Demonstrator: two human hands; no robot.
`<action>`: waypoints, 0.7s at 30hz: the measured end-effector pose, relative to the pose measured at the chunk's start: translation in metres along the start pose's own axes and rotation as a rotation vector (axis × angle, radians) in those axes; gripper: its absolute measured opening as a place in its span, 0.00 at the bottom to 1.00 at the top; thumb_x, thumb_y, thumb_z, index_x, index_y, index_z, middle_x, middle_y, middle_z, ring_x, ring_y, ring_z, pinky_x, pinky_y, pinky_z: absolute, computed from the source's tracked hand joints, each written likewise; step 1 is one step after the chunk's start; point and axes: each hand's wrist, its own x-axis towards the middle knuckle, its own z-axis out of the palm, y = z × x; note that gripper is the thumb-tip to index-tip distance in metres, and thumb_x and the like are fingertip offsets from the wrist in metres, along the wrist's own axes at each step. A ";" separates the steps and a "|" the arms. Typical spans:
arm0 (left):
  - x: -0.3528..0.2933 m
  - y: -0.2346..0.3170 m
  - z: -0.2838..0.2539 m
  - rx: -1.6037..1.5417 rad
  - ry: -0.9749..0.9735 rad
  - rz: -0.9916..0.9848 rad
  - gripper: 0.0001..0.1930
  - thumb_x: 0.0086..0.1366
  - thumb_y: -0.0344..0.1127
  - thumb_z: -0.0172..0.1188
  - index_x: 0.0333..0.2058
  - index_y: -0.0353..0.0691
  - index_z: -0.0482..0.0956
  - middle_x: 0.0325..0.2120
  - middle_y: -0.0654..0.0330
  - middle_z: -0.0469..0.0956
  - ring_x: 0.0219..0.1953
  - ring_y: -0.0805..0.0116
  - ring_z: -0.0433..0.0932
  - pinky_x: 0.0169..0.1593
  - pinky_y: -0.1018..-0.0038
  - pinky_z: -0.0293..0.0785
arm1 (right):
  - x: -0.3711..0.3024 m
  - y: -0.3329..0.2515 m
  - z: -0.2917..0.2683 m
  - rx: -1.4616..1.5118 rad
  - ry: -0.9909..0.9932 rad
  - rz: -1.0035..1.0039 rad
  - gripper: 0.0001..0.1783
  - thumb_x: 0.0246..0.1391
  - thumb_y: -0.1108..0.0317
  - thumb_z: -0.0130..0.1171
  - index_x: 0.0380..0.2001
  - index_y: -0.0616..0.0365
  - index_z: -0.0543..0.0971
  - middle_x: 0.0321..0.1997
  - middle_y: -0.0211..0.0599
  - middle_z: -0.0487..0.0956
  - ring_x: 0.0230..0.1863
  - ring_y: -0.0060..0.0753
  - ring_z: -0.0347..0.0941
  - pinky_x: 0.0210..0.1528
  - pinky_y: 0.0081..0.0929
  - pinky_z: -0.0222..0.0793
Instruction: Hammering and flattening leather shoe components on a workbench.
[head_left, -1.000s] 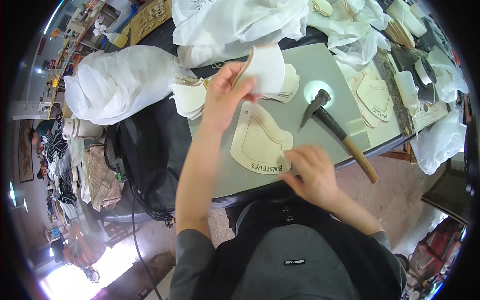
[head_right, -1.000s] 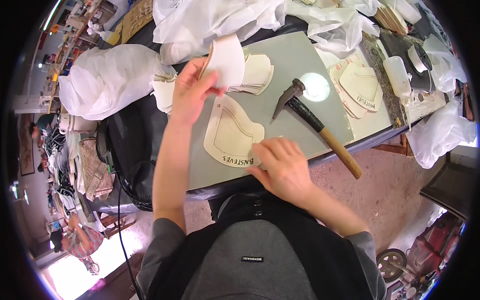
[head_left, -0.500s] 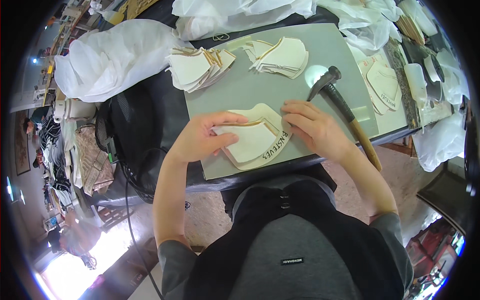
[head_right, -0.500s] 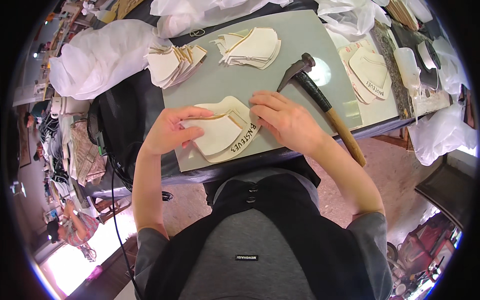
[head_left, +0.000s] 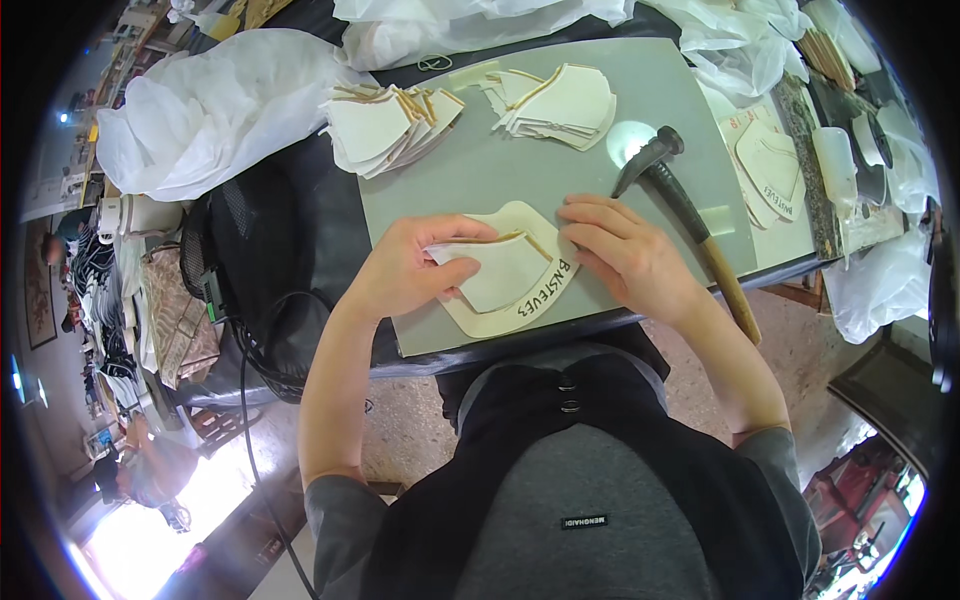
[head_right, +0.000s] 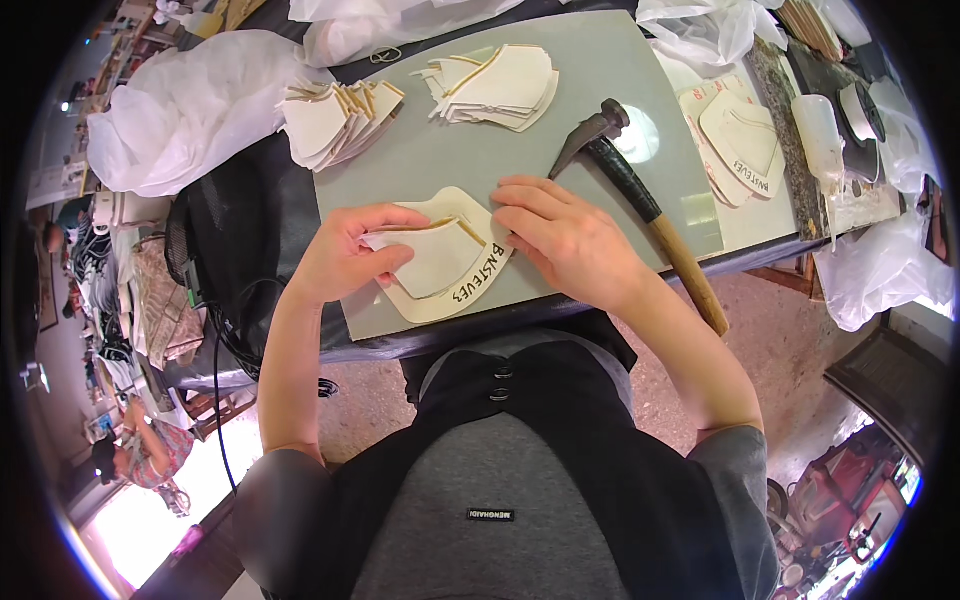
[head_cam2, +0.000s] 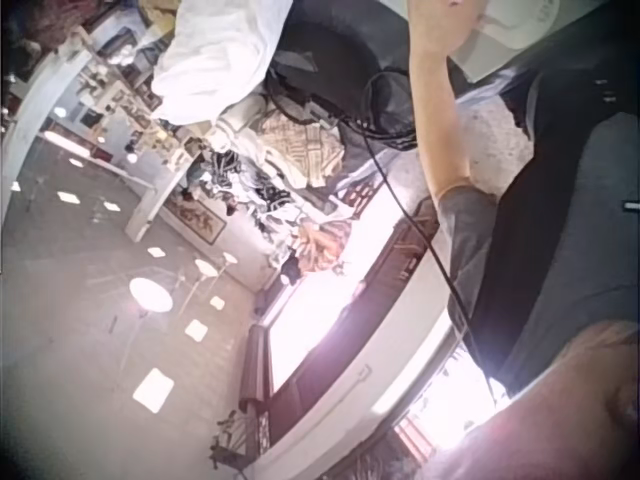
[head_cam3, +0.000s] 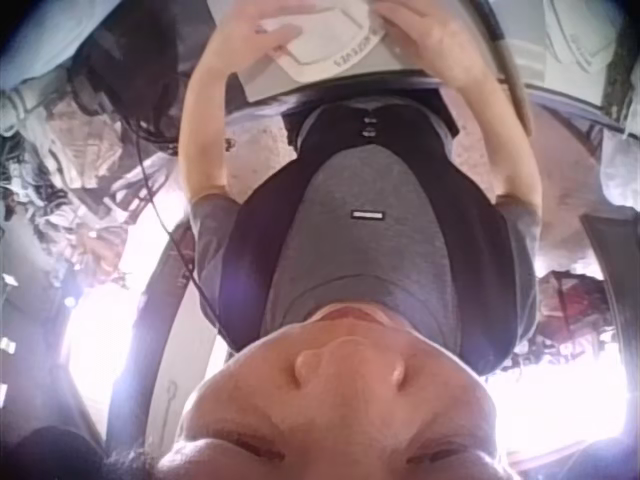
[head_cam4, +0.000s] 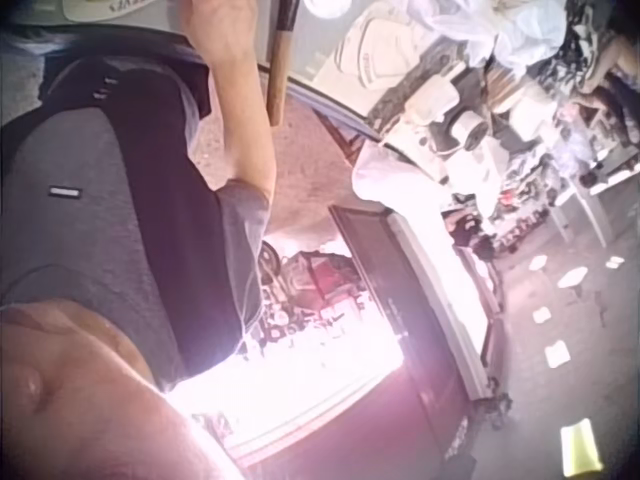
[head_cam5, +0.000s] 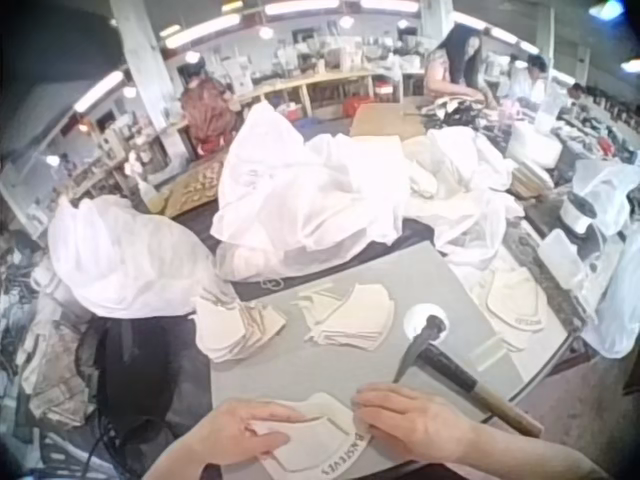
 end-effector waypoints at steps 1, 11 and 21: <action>0.000 0.000 0.000 0.003 -0.008 0.001 0.16 0.60 0.25 0.58 0.47 0.35 0.81 0.39 0.63 0.82 0.28 0.79 0.79 0.32 0.81 0.77 | 0.000 0.000 0.000 -0.001 0.000 0.004 0.14 0.47 0.77 0.64 0.40 0.60 0.78 0.49 0.38 0.78 0.56 0.43 0.74 0.51 0.34 0.75; -0.007 -0.004 0.013 0.195 0.116 0.096 0.17 0.56 0.26 0.60 0.46 0.33 0.79 0.38 0.54 0.83 0.31 0.68 0.83 0.39 0.74 0.79 | 0.002 -0.037 0.008 -0.089 -0.147 0.022 0.21 0.42 0.80 0.60 0.43 0.58 0.77 0.50 0.35 0.75 0.57 0.39 0.73 0.51 0.33 0.75; -0.022 -0.007 0.034 0.249 0.403 0.062 0.32 0.53 0.30 0.67 0.57 0.33 0.68 0.39 0.46 0.81 0.32 0.63 0.82 0.40 0.70 0.77 | 0.002 -0.039 0.016 -0.048 -0.136 0.044 0.25 0.40 0.85 0.56 0.45 0.59 0.79 0.51 0.38 0.76 0.58 0.44 0.72 0.52 0.36 0.75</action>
